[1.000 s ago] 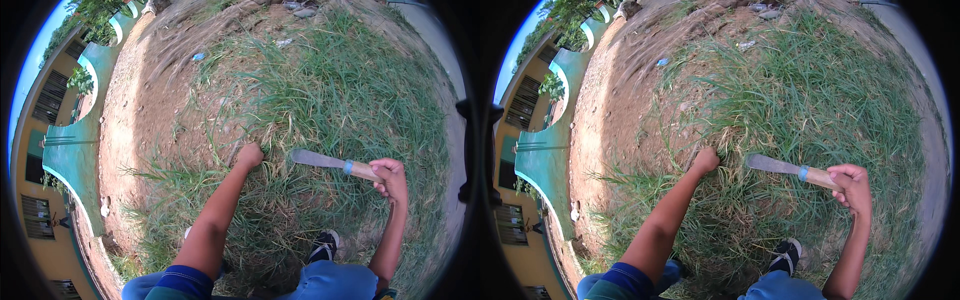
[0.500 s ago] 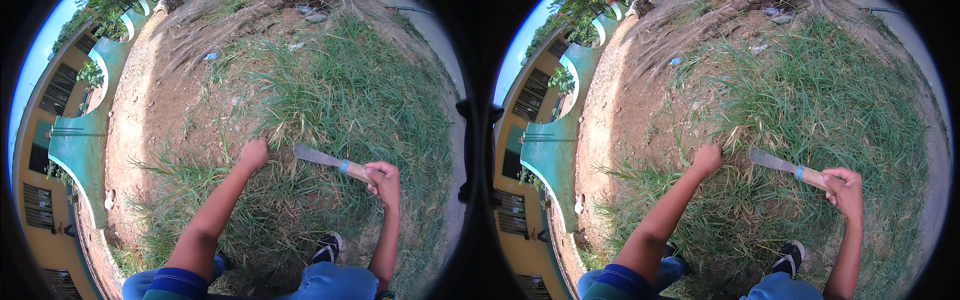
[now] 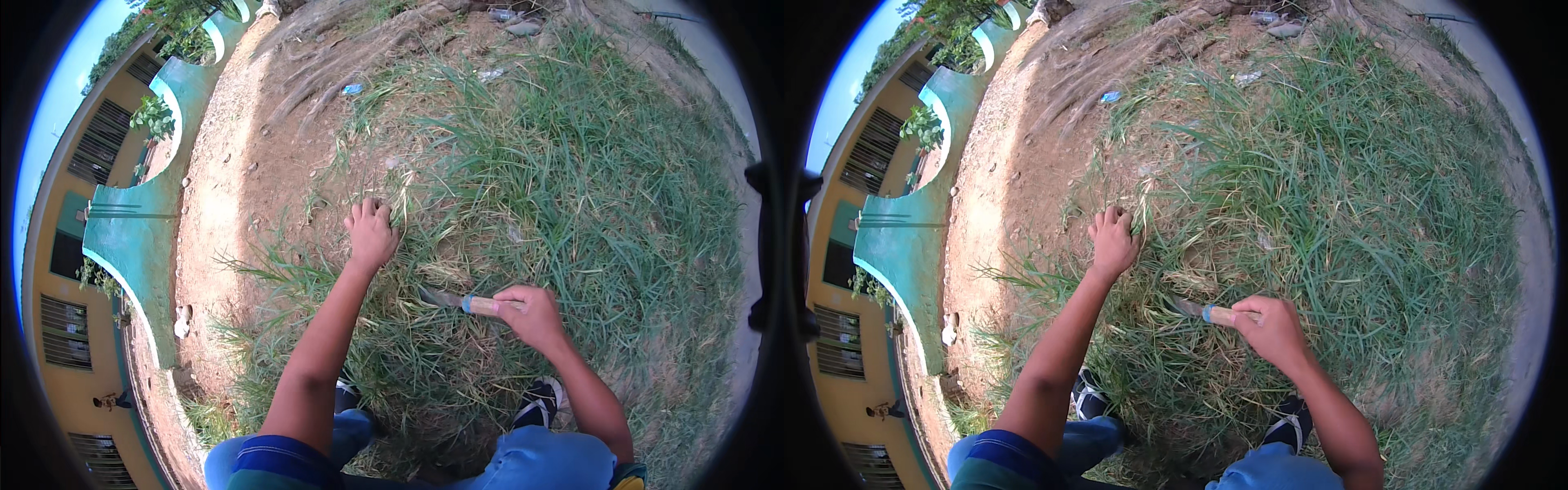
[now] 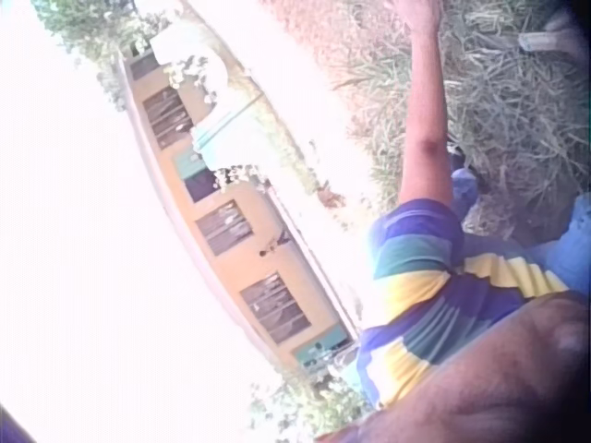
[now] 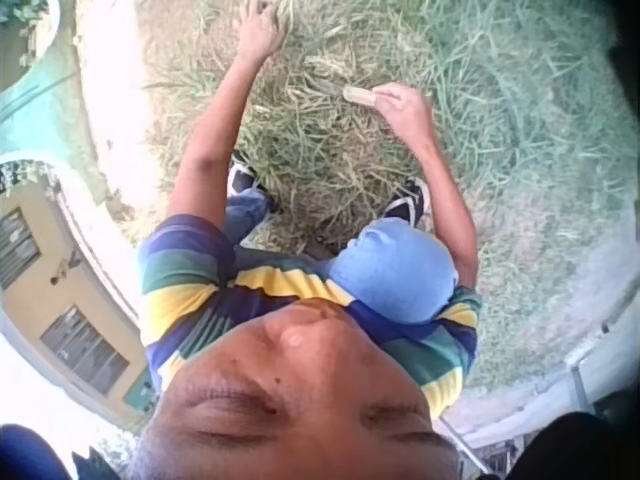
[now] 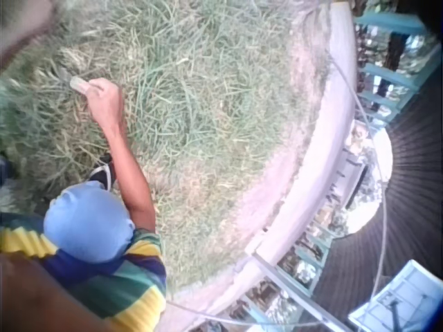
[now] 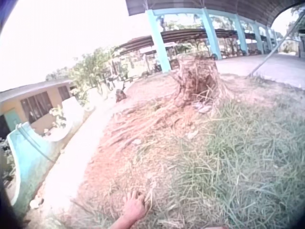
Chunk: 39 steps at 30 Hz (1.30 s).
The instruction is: The person uses a machete to cut grass in an outdoor area. They repeatedly swing the machete to trim grass near a low wall and around a metal pole, gathering cut grass with their hands and moving to different spots to continue cutting.
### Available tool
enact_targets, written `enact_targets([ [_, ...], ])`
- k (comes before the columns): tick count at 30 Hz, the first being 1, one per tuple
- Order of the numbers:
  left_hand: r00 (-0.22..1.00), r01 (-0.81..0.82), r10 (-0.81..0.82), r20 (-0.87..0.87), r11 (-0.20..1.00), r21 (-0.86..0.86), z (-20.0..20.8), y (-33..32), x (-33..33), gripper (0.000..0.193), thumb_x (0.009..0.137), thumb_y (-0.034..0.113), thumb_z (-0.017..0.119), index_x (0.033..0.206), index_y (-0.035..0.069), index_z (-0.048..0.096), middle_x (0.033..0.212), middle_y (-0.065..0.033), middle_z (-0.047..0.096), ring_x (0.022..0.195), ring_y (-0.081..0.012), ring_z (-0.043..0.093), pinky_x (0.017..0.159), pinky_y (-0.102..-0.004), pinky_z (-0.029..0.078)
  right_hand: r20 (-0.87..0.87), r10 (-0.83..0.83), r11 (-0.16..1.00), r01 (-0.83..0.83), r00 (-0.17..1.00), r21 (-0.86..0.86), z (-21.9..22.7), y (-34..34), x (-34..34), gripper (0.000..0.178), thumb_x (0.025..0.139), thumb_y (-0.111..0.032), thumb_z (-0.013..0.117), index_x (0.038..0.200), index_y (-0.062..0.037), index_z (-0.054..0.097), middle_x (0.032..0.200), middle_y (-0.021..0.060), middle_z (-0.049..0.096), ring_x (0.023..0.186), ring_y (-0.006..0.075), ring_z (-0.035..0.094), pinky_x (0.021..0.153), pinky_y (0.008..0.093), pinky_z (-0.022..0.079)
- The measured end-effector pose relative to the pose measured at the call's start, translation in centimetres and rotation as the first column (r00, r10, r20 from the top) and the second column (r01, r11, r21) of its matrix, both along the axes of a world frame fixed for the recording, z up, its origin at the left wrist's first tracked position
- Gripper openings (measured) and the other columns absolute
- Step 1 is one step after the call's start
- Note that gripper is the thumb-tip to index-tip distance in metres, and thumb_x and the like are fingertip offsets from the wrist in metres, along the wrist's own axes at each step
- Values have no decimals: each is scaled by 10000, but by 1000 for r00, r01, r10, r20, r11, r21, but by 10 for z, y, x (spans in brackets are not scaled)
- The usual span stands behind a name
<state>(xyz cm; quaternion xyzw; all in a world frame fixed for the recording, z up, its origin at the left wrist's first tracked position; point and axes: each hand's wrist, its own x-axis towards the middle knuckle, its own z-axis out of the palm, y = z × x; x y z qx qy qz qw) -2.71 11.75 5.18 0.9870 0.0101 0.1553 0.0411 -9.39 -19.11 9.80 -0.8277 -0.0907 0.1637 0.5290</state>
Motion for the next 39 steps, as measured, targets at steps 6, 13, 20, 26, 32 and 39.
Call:
enact_targets([
  [6,817,152,-258,-516,959,-239,-26,-101,-7,533,808,414,541,1244,114,478,1318,-179,350,1187,-416,356,906,-658,279,-139,-207,978,203,968,-42,75,-86,10,138,727,-62,652,840,17,662,673,32,621,564,71,543,517,226,421],
  [13,556,437,-399,-729,887,-152,-56,-91,-35,559,800,245,512,1340,219,368,1238,-190,412,1115,-428,442,837,-586,402,38,-438,894,439,898,-86,67,-122,17,114,753,-58,626,837,18,640,639,0,572,486,29,458,434,198,343],
  [20,619,385,-593,-515,800,-460,-22,-10,-28,507,746,62,495,1239,155,429,1008,-203,510,954,-386,533,807,-445,456,119,-411,893,425,904,-147,41,-117,20,151,756,-68,606,869,29,635,659,4,568,550,66,498,507,218,384],
  [26,977,67,-89,-194,991,-118,75,88,64,413,793,103,480,1195,189,513,981,-196,536,936,-374,553,779,-454,463,186,-327,890,369,926,-268,51,-95,25,186,724,-83,625,872,28,638,722,98,628,652,142,584,627,275,447],
  [32,986,-130,155,-63,948,292,127,60,116,386,767,95,546,1148,143,506,1090,-148,483,1033,-317,518,851,-499,415,268,-233,872,323,935,-369,59,-72,32,190,712,-104,646,865,9,643,718,155,637,638,254,620,624,311,466],
  [39,795,536,-574,-197,816,-218,9,-97,60,161,729,63,523,872,96,590,866,-105,584,783,-325,597,713,-427,457,380,-278,830,420,882,-368,82,-54,-13,180,727,-115,666,872,-10,647,720,139,646,624,223,618,599,313,477],
])
